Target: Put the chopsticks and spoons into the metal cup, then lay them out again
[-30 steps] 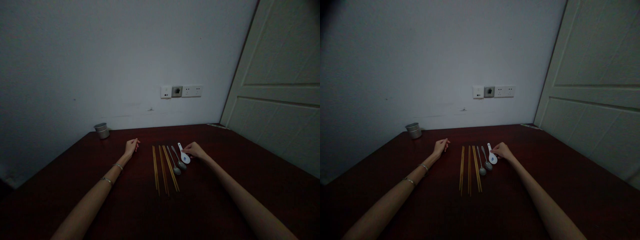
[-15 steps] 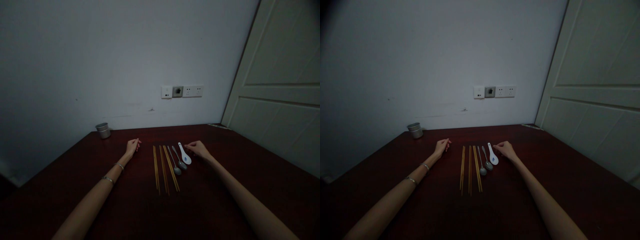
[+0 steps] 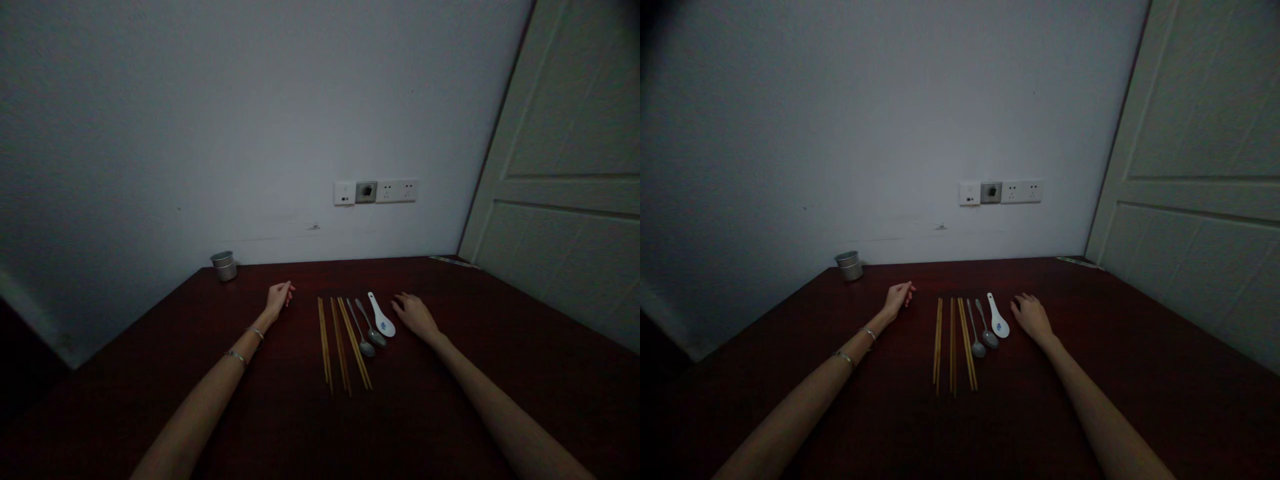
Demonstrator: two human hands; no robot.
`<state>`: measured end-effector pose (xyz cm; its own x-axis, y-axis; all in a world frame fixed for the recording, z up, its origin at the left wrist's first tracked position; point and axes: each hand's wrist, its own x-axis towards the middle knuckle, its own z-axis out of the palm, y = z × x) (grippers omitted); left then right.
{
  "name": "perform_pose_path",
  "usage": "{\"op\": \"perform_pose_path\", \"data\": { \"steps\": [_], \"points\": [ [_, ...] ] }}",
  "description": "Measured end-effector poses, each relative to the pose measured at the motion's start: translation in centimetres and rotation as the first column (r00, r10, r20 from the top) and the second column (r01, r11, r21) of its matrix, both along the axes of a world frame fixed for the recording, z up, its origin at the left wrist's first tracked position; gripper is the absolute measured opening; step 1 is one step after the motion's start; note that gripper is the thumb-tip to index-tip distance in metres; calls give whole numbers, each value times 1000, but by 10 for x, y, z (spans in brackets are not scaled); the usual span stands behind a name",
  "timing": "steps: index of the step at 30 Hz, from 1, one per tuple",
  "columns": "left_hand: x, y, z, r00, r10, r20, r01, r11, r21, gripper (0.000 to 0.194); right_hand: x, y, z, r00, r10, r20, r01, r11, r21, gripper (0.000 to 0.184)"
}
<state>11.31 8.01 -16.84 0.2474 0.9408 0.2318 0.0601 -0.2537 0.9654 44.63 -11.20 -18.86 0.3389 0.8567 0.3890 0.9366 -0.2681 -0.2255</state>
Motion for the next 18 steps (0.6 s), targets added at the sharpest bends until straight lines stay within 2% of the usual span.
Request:
{"op": "perform_pose_path", "data": {
  "steps": [4, 6, 10, 12, 15, 18],
  "points": [
    [-2, -1, 4, 999, -36, 33, 38, 997, -73, 33, 3, 2, -3, 998, -6, 69, 8, 1000, -17, 43],
    [-8, 1, 10, 998, -11, 68, 18, 994, -105, 33, 5, 2, -5, 997, 1, 83, -1, 1000, -6, 43],
    [-37, 19, 26, 982, 170, 85, -166, 985, -48, 31, 9, 4, -11, 994, 45, 103, -48, 999, 25, 43],
    [-61, 33, 33, 941, 336, 31, -336, 942, 6, 31, 11, 5, -15, 990, 53, 130, -57, 998, 29, 43],
    [-103, 56, 41, 813, 576, -82, -571, 817, 78, 31, 16, 8, -21, 985, 45, 166, -49, 999, 22, 45],
    [-143, 77, 46, 727, 676, -119, -669, 737, 100, 23, 23, 11, -28, 981, 60, 186, -64, 998, 17, 47]
  ]
}}
